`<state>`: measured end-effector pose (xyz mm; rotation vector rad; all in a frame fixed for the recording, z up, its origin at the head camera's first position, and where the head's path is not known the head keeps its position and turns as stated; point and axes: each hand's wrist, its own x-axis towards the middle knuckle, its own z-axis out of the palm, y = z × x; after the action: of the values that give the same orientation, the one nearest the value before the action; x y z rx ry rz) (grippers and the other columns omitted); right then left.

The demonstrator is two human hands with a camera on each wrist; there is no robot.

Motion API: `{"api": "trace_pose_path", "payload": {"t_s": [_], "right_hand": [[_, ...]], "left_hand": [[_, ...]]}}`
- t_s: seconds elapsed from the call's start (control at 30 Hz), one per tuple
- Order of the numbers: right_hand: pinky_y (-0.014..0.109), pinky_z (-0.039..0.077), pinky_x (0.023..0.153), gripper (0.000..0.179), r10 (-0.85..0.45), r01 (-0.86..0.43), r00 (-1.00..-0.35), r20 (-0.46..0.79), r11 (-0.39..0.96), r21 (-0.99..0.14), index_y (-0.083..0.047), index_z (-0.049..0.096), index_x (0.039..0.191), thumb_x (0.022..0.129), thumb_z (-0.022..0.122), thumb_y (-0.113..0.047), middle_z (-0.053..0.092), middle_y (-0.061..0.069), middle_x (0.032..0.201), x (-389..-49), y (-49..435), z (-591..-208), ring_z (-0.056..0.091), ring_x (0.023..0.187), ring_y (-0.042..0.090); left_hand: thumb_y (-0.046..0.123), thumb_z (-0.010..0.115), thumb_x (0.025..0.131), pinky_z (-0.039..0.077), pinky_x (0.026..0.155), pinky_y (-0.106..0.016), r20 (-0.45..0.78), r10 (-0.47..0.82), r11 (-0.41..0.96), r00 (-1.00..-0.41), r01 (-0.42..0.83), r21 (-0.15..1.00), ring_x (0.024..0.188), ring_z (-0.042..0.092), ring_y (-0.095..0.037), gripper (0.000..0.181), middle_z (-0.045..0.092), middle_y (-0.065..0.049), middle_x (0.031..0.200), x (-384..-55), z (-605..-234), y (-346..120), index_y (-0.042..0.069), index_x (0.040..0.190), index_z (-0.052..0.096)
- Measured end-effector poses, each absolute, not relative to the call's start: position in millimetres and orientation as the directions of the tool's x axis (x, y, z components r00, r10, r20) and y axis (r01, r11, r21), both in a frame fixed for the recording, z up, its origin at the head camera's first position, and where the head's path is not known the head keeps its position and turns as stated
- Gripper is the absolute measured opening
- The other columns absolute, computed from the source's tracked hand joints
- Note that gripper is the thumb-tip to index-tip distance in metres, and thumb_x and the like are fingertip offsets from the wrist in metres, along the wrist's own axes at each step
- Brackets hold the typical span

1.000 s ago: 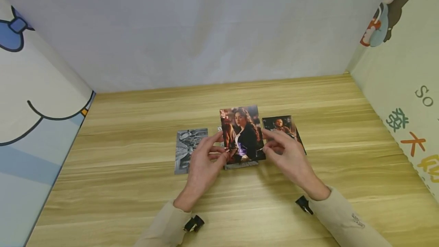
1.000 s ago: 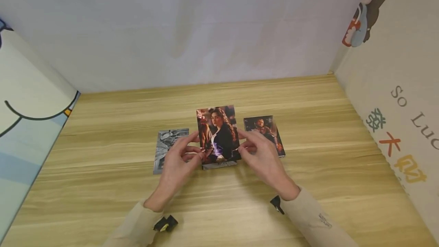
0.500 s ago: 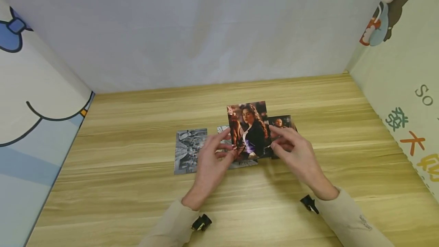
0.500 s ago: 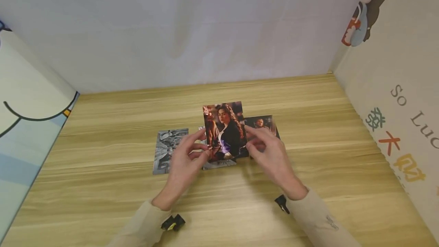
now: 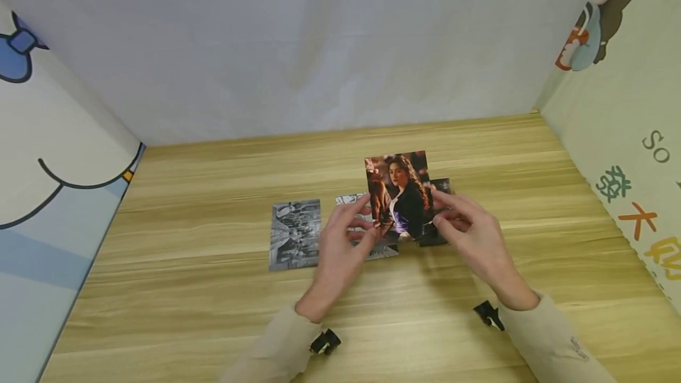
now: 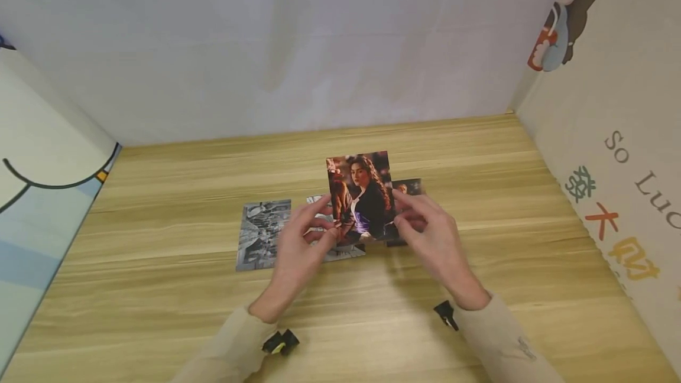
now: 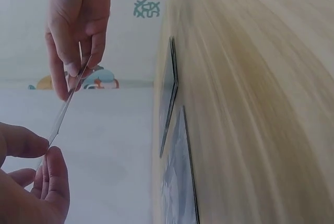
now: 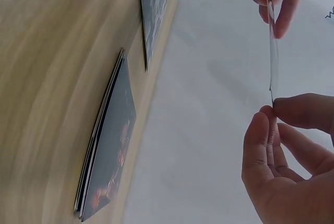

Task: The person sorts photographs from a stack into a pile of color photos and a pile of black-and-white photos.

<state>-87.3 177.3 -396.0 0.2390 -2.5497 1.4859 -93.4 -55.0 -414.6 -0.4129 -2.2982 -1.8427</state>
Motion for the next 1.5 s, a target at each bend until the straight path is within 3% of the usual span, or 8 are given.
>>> {"api": "trace_pose_path", "payload": {"t_s": [0.43,0.77,1.2,1.5], "right_hand": [[0.010,0.054,0.084,0.046,-0.008,-0.238,-0.963,0.269,0.495,-0.836,-0.002,0.063,0.140,0.095,0.066,0.004,0.067,0.018,0.117,-85.2,188.6,-393.7,0.062,0.096,-0.003],[0.009,0.054,0.083,0.044,0.030,-0.213,-0.965,0.260,0.491,-0.845,-0.004,0.065,0.140,0.096,0.066,0.003,0.067,0.017,0.120,-85.0,194.7,-392.5,0.063,0.097,-0.002],[0.008,0.053,0.083,0.043,0.072,-0.203,-0.960,0.269,0.481,-0.853,-0.003,0.064,0.141,0.098,0.064,0.003,0.065,0.016,0.118,-84.0,203.8,-391.3,0.062,0.097,-0.003],[0.007,0.052,0.083,0.042,0.084,-0.201,-0.957,0.277,0.497,-0.844,0.000,0.064,0.139,0.097,0.065,0.004,0.065,0.017,0.117,-83.9,209.2,-391.7,0.062,0.096,-0.005]], "left_hand": [[-0.013,0.066,0.088,0.061,0.085,-0.027,0.281,0.127,0.128,-0.951,0.296,0.946,0.097,0.069,-0.029,0.061,0.062,-0.017,0.117,-94.5,-410.8,-40.7,0.003,0.146,0.057],[-0.015,0.066,0.086,0.062,0.082,-0.026,0.308,0.118,0.108,-0.944,0.321,0.941,0.095,0.069,-0.031,0.060,0.063,-0.018,0.115,-96.9,-411.3,-29.2,0.001,0.144,0.059],[-0.013,0.067,0.087,0.061,0.083,-0.024,0.270,0.138,0.113,-0.953,0.286,0.952,0.098,0.068,-0.024,0.062,0.063,-0.015,0.118,-97.7,-409.0,-16.9,0.003,0.146,0.057],[-0.015,0.066,0.087,0.061,0.083,-0.024,0.249,0.133,0.098,-0.959,0.263,0.960,0.097,0.069,-0.027,0.062,0.063,-0.015,0.118,-101.4,-410.0,-8.7,0.003,0.145,0.058]]}}
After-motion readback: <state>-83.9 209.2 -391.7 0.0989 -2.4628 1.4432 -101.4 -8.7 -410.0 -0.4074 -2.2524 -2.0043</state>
